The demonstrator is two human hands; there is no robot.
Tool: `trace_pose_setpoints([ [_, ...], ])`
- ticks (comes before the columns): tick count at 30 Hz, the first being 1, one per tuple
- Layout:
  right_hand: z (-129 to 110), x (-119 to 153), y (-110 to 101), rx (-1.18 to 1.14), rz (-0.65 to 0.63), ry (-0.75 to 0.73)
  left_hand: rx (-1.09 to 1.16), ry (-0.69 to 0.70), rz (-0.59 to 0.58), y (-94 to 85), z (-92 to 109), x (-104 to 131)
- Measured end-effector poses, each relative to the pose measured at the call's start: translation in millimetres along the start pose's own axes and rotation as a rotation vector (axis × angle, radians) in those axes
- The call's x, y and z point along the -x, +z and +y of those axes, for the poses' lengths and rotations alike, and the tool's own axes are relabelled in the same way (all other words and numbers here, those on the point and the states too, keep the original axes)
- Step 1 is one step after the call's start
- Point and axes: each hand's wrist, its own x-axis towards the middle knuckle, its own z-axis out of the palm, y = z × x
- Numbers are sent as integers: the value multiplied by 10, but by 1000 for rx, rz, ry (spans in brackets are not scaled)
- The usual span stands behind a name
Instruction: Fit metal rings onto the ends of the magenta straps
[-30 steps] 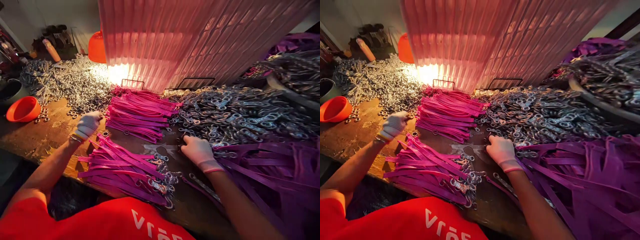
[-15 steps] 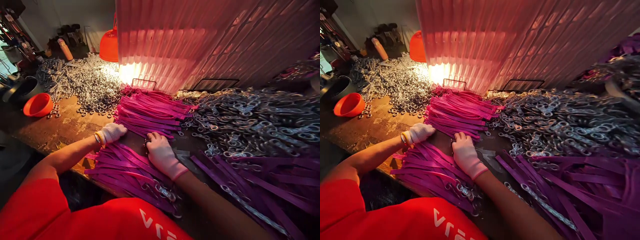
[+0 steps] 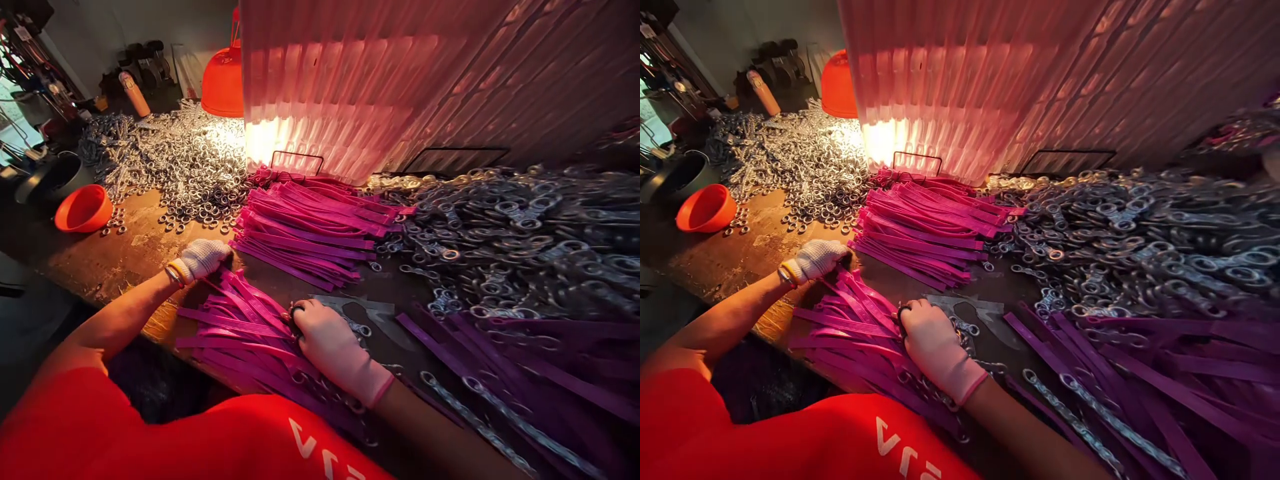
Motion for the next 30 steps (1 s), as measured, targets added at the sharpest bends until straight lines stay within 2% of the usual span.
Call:
trace_pose_setpoints([
  [2,34,30,6,5,-26,23,41,-124,46,-113,-35,-9],
  [4,109,76,3,-47,38,14,163,-143,43,-179,122,53],
  [5,151,111,-4,-106,120,-1,278,-124,6,-179,277,111],
  [6,190,153,-16,-182,230,-22,501,-99,-66,-157,471,180],
  [7,219,203,-34,-263,349,-49,755,-58,-181,-117,686,254],
  [9,237,311,-79,-380,549,-104,1054,2,-358,-7,1113,385],
  [11,200,402,-119,-385,636,-139,1129,90,-437,116,1442,450],
  [13,143,457,-134,-324,638,-146,1068,181,-396,235,1642,433],
  [17,103,482,-117,-332,606,-132,977,243,-305,353,1782,330],
  [19,127,488,-121,-467,633,-109,991,247,-309,319,1789,343],
  [21,156,498,-135,-671,669,-21,1057,221,-313,251,1783,411],
  [24,176,510,-138,-968,697,151,1331,43,-314,193,1793,556],
  [26,163,507,-110,-1097,697,208,1489,-84,-301,216,1837,645],
  [30,115,495,-23,-1157,716,234,1584,-217,-222,325,1972,755],
])
